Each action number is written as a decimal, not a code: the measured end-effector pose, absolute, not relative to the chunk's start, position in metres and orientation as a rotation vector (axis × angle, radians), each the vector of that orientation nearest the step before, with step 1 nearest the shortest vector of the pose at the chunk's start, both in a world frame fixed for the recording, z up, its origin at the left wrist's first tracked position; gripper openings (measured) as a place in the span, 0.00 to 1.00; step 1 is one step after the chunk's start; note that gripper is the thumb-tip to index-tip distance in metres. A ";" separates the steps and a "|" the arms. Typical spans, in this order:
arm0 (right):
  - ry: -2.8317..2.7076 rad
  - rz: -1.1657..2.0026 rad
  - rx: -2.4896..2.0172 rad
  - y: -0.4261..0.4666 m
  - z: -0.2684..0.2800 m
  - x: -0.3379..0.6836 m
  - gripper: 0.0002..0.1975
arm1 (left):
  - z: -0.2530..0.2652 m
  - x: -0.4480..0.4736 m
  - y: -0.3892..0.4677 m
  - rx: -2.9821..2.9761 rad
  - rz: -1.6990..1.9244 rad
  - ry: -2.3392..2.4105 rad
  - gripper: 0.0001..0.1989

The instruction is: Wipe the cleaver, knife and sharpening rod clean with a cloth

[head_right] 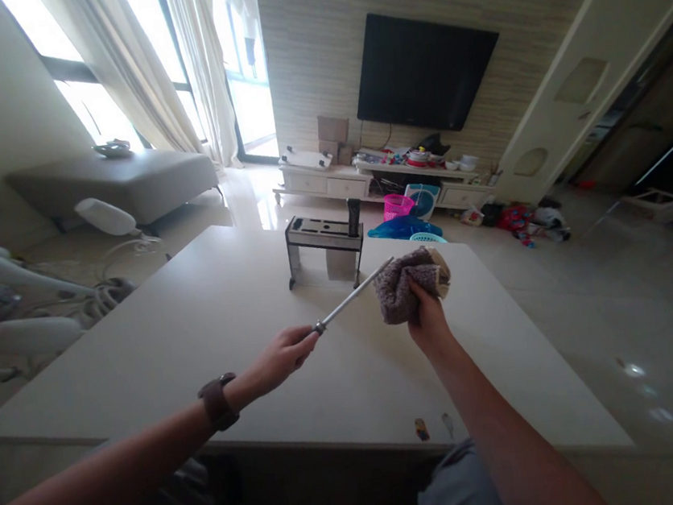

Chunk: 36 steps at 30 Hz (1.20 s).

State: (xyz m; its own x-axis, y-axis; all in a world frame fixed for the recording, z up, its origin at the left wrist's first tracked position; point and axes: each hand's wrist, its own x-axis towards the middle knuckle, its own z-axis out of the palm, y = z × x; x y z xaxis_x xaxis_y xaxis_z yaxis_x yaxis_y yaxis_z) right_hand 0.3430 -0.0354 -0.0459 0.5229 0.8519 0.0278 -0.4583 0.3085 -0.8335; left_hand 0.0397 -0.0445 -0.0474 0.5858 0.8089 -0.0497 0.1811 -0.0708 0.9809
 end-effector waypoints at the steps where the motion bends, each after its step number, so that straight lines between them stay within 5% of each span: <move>1: -0.482 0.963 -0.908 -0.037 -0.047 0.333 0.16 | -0.049 0.042 -0.044 1.580 0.671 0.871 0.21; 18: -0.579 1.107 -1.012 -0.075 -0.061 0.222 0.30 | -0.057 0.054 -0.056 1.756 0.897 0.774 0.09; 30: -0.548 1.019 -0.999 -0.069 -0.054 0.228 0.31 | -0.055 0.054 -0.051 1.738 0.804 0.737 0.15; 36: -0.512 0.943 -0.945 -0.049 -0.049 0.273 0.23 | -0.052 0.047 -0.052 1.804 0.704 0.857 0.18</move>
State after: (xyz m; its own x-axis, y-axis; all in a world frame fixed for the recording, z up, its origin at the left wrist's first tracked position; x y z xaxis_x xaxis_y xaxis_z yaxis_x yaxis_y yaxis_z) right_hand 0.2728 -0.0490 -0.0492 0.5162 0.8563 -0.0200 -0.4492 0.2507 -0.8575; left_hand 0.0473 -0.0519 -0.0523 0.5830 0.8080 0.0848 0.2403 -0.2712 0.9321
